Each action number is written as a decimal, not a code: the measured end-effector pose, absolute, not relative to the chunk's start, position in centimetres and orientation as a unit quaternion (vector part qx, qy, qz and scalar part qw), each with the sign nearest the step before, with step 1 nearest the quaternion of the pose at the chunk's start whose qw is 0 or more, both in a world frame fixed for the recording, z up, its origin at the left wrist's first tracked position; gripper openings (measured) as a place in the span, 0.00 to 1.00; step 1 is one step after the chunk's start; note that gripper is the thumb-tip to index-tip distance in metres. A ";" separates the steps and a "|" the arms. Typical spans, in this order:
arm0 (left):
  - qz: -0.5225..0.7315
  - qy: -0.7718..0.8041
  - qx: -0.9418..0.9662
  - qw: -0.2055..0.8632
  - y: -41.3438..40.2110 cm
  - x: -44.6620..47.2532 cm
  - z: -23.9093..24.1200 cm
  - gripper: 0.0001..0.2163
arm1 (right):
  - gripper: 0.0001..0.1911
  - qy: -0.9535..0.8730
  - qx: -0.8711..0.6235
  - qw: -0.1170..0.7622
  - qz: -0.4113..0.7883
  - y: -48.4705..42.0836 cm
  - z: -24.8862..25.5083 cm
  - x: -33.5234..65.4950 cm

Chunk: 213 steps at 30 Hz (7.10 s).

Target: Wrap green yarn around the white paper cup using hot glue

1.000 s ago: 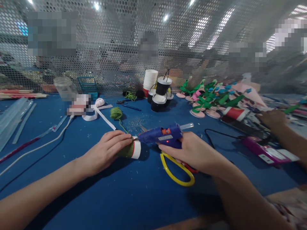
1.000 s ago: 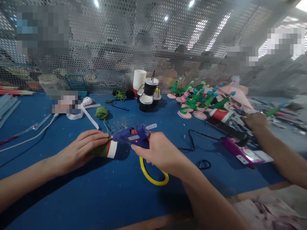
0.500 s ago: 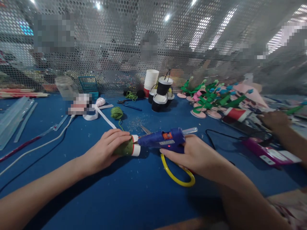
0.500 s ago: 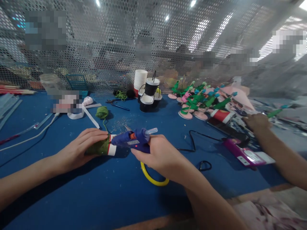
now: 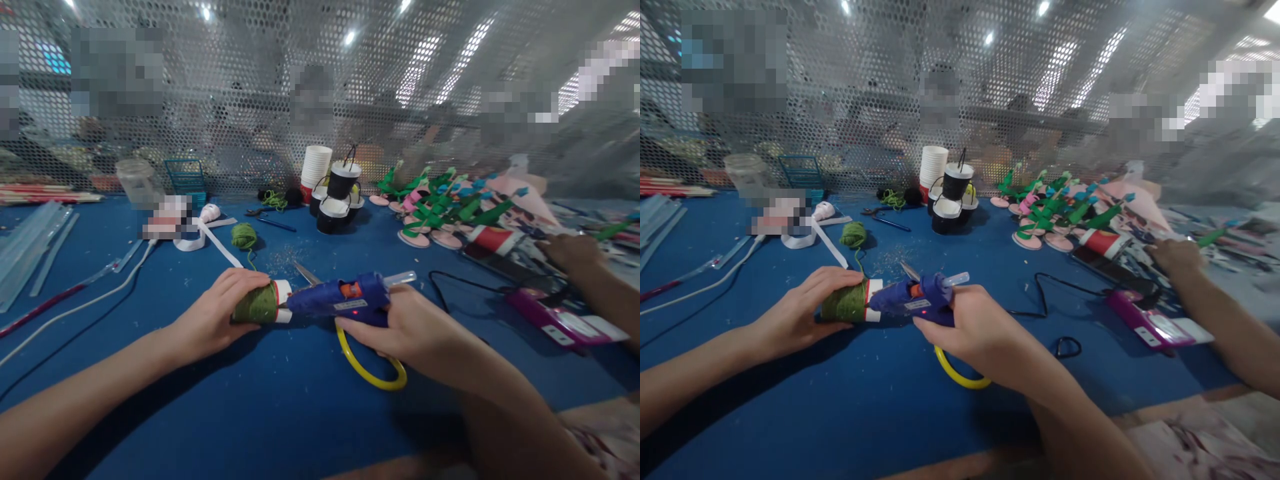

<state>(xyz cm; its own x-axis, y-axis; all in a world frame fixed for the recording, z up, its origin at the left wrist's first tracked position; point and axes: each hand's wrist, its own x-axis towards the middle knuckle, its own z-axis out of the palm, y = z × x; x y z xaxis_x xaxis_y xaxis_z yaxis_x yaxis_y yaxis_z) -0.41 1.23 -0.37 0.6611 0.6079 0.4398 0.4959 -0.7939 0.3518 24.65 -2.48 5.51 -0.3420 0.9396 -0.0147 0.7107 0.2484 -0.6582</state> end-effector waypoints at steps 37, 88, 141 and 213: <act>0.210 0.178 0.955 -0.114 0.9 -0.9 -0.2 0.17 | 0.15 -0.700 -0.606 0.211 0.312 -1.9 5.9 24.7; 0.285 0.233 0.928 -0.061 1.3 -0.4 -1.1 0.18 | 0.16 -0.648 -0.681 0.258 0.223 4.8 4.0 26.3; 0.272 0.203 0.939 0.050 -0.2 0.5 -0.5 0.22 | 0.08 -0.649 -0.466 0.412 0.437 3.3 1.6 20.1; 0.234 0.218 0.946 0.061 -0.4 0.3 -0.5 0.27 | 0.07 -0.739 -0.435 0.297 0.420 1.7 2.2 19.7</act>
<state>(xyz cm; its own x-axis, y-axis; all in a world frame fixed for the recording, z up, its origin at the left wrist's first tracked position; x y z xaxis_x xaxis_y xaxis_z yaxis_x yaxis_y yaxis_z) 0.30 -0.42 -0.51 0.7957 0.4403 0.4160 0.3831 -0.8978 0.2173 19.72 1.74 2.18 -0.4458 0.8921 0.0734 0.3933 0.2689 -0.8792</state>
